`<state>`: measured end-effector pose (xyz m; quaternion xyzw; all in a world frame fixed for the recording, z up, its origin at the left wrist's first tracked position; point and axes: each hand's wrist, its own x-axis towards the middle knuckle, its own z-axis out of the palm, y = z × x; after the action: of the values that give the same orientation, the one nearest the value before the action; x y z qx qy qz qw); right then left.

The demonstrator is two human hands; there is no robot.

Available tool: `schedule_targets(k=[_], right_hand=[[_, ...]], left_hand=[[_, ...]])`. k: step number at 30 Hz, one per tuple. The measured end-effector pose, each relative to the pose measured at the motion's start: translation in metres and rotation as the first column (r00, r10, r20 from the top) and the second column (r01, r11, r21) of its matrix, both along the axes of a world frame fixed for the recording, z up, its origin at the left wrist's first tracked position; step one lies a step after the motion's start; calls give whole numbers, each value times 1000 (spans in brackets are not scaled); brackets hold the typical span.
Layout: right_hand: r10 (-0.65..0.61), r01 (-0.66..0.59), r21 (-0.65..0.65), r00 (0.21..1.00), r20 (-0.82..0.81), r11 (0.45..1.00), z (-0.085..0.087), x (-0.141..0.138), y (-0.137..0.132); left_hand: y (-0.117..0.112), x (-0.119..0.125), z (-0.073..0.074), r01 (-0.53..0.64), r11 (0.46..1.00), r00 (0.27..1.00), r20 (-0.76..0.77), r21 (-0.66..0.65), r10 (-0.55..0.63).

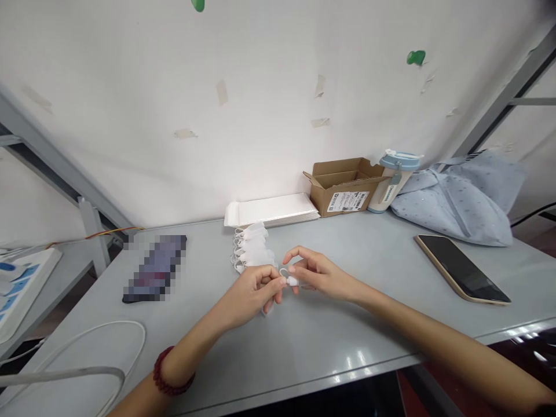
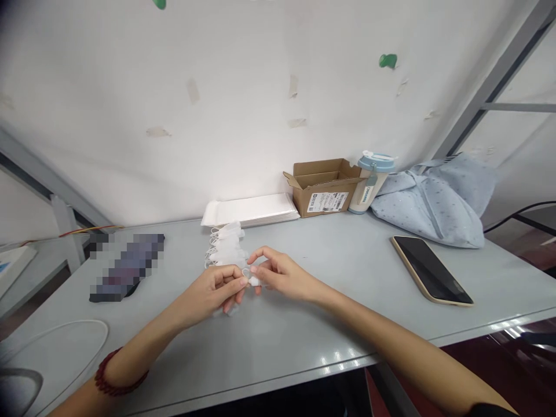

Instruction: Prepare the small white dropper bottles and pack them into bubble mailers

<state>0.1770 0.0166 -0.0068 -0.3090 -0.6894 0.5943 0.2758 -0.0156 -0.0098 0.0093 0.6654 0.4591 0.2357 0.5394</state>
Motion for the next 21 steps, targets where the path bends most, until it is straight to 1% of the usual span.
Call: schedule_targets(k=[4, 7, 10, 13, 16, 21], right_hand=[[-126, 125, 112, 992, 1, 986, -3, 4, 8], [-240, 235, 190, 971, 3, 953, -8, 11, 21], [-338, 320, 249, 941, 31, 914, -14, 19, 33], [-385, 356, 277, 921, 58, 893, -16, 23, 40], [-398, 353, 308, 912, 96, 883, -17, 25, 43], [-379, 306, 361, 913, 151, 881, -16, 26, 42]], left_hand=[[10, -24, 21, 32, 999, 989, -143, 7, -30], [19, -47, 29, 63, 998, 977, -202, 3, -61], [24, -64, 27, 114, 991, 962, -242, -64, -127], [27, -69, 22, 145, 984, 948, -271, -106, -169], [29, -69, 19, 154, 982, 944, -277, -113, -180], [29, -71, 20, 152, 980, 931, -314, -125, -185]])
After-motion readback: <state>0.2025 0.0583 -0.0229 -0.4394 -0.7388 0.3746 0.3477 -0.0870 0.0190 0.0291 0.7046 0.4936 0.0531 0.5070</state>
